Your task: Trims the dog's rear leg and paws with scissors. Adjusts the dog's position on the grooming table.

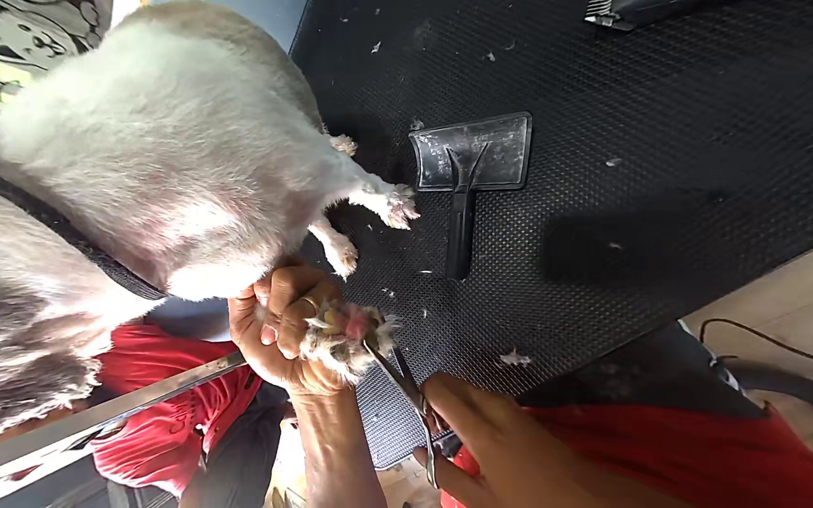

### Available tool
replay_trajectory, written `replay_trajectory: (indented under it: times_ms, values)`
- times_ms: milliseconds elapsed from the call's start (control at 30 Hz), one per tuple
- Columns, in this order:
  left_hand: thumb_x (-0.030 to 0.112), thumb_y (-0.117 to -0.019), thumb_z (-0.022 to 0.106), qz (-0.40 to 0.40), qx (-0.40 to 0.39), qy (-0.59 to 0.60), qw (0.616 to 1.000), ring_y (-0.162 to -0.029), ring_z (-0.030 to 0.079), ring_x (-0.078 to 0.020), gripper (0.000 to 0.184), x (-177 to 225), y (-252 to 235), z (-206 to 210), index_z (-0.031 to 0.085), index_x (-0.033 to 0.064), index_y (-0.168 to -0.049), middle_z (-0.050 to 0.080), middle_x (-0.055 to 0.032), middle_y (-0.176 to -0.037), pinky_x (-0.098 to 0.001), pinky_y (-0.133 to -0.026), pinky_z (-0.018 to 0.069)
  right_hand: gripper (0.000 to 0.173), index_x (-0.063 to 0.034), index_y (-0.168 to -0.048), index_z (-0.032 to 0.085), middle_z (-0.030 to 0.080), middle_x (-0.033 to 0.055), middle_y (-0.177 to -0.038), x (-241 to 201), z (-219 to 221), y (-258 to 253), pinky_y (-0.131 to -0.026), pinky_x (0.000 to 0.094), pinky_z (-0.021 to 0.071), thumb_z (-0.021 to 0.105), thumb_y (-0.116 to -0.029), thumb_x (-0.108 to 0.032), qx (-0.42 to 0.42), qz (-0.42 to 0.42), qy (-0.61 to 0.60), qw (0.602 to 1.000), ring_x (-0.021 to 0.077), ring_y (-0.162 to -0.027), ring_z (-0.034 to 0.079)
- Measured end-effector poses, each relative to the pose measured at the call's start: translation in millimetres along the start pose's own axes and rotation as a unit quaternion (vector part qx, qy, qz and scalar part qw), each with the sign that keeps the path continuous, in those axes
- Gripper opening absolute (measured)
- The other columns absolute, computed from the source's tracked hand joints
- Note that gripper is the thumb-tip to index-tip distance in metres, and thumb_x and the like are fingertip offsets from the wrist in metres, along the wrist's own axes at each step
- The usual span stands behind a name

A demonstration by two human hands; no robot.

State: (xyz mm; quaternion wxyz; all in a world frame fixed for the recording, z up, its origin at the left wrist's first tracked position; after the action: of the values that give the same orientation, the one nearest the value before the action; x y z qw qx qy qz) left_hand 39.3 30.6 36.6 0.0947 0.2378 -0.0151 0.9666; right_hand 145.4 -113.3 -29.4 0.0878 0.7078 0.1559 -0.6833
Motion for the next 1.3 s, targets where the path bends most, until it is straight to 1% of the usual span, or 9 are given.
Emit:
replay_trajectory:
  times_ms: [267, 433, 500, 667, 833, 933, 1067, 1167, 1300]
  values:
    - [0.025, -0.1057, 0.033, 0.014, 0.001, -0.020, 1.000, -0.045, 0.048, -0.0025, 0.037, 1.3, 1.2, -2.1, 0.059, 0.0052, -0.089, 0.052, 0.0029, -0.061, -0.0137, -0.044, 0.0415, 0.023, -0.0036, -0.107, 0.060, 0.063, 0.0112, -0.087, 4.6, -1.1, 1.3, -0.055, 0.0301, 0.0545, 0.070, -0.0888, -0.013, 0.003, 0.007, -0.006, 1.000, 0.0188, -0.065, 0.063]
    - [0.026, -0.1035, 0.039, 0.015, 0.007, -0.022, 1.000, -0.046, 0.051, -0.0046, 0.037, 7.7, -4.8, -1.7, 0.062, 0.0014, -0.086, 0.054, 0.0022, -0.059, -0.0166, -0.047, 0.0446, 0.020, -0.0043, -0.105, 0.060, 0.062, 0.0100, -0.084, 4.9, -4.0, 2.9, -0.053, 0.0285, 0.0533, 0.068, -0.0882, -0.011, 0.005, 0.006, 0.002, 1.000, 0.0172, -0.062, 0.062]
    - [0.028, -0.1031, 0.039, 0.013, 0.008, -0.014, 1.000, -0.045, 0.049, -0.0031, 0.038, 8.3, -6.1, -0.9, 0.061, 0.0023, -0.086, 0.052, 0.0033, -0.059, -0.0154, -0.046, 0.0427, 0.022, -0.0041, -0.107, 0.060, 0.063, 0.0100, -0.087, 5.8, -6.4, 3.8, -0.057, 0.0276, 0.0565, 0.069, -0.0895, -0.014, 0.006, 0.008, -0.013, 1.000, 0.0160, -0.066, 0.064]
    - [0.023, -0.1022, 0.041, 0.012, -0.003, -0.006, 1.000, -0.044, 0.048, -0.0034, 0.033, 9.8, -12.2, 2.9, 0.059, 0.0019, -0.084, 0.050, 0.0026, -0.057, -0.0157, -0.044, 0.0412, 0.029, -0.0069, -0.108, 0.060, 0.061, 0.0075, -0.086, 7.1, -8.6, 3.4, -0.055, 0.0288, 0.0516, 0.070, -0.0901, -0.028, 0.007, -0.008, 0.018, 1.000, 0.0167, -0.067, 0.061]
    - [0.027, -0.1030, 0.041, -0.009, -0.012, -0.008, 1.000, -0.043, 0.048, -0.0027, 0.036, 9.0, -15.7, 4.3, 0.060, 0.0023, -0.083, 0.051, 0.0033, -0.056, -0.0155, -0.043, 0.0411, 0.022, -0.0055, -0.107, 0.059, 0.063, 0.0059, -0.087, 18.8, -4.6, -0.2, -0.065, 0.0262, 0.0591, 0.070, -0.0902, -0.011, -0.026, 0.034, -0.085, 0.995, 0.0121, -0.073, 0.066]
    - [0.027, -0.1032, 0.041, -0.025, -0.008, 0.003, 1.000, -0.042, 0.048, -0.0024, 0.036, 7.7, -16.5, 6.3, 0.059, 0.0026, -0.084, 0.050, 0.0033, -0.055, -0.0142, -0.042, 0.0408, 0.028, -0.0051, -0.109, 0.059, 0.062, 0.0050, -0.090, 24.9, -5.1, -1.6, -0.069, 0.0251, 0.0612, 0.074, -0.0901, -0.020, -0.048, 0.036, -0.138, 0.989, 0.0091, -0.080, 0.066]
    - [0.028, -0.1037, 0.040, -0.037, 0.010, 0.019, 0.999, -0.040, 0.046, -0.0018, 0.037, 8.4, -14.1, 3.6, 0.059, 0.0031, -0.085, 0.049, 0.0037, -0.055, -0.0137, -0.039, 0.0383, 0.046, -0.0052, -0.111, 0.060, 0.061, 0.0064, -0.092, 19.3, -10.0, -7.0, -0.068, 0.0232, 0.0530, 0.076, -0.0880, -0.041, -0.067, -0.015, -0.121, 0.990, 0.0102, -0.081, 0.060]
    - [0.030, -0.1029, 0.039, -0.078, 0.013, 0.052, 0.996, -0.039, 0.043, -0.0033, 0.032, 9.5, -9.3, -5.6, 0.056, 0.0076, -0.087, 0.047, 0.0044, -0.057, -0.0161, -0.038, 0.0369, 0.043, -0.0079, -0.112, 0.060, 0.061, 0.0060, -0.093, 13.4, -9.5, -11.7, -0.067, 0.0249, 0.0532, 0.074, -0.0886, -0.040, -0.085, -0.035, -0.088, 0.992, 0.0116, -0.081, 0.061]
    - [0.025, -0.1031, 0.039, -0.062, 0.007, 0.034, 0.998, -0.040, 0.045, -0.0026, 0.033, 6.9, -9.6, 4.8, 0.058, 0.0031, -0.087, 0.048, 0.0034, -0.056, -0.0143, -0.039, 0.0381, 0.036, -0.0079, -0.111, 0.060, 0.062, 0.0062, -0.093, 12.1, -3.3, -15.6, -0.068, 0.0256, 0.0563, 0.074, -0.0896, -0.033, -0.100, -0.038, -0.096, 0.990, 0.0117, -0.081, 0.063]
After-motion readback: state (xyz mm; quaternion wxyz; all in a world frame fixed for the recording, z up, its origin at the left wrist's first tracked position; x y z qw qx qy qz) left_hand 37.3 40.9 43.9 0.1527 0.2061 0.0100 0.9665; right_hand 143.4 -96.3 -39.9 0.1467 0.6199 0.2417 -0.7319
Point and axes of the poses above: each hand's wrist, its own y-axis away from the middle knuckle, its own z-axis out of the palm, x = y × z, the point moved 8 cm from there along -y, towards the middle knuckle
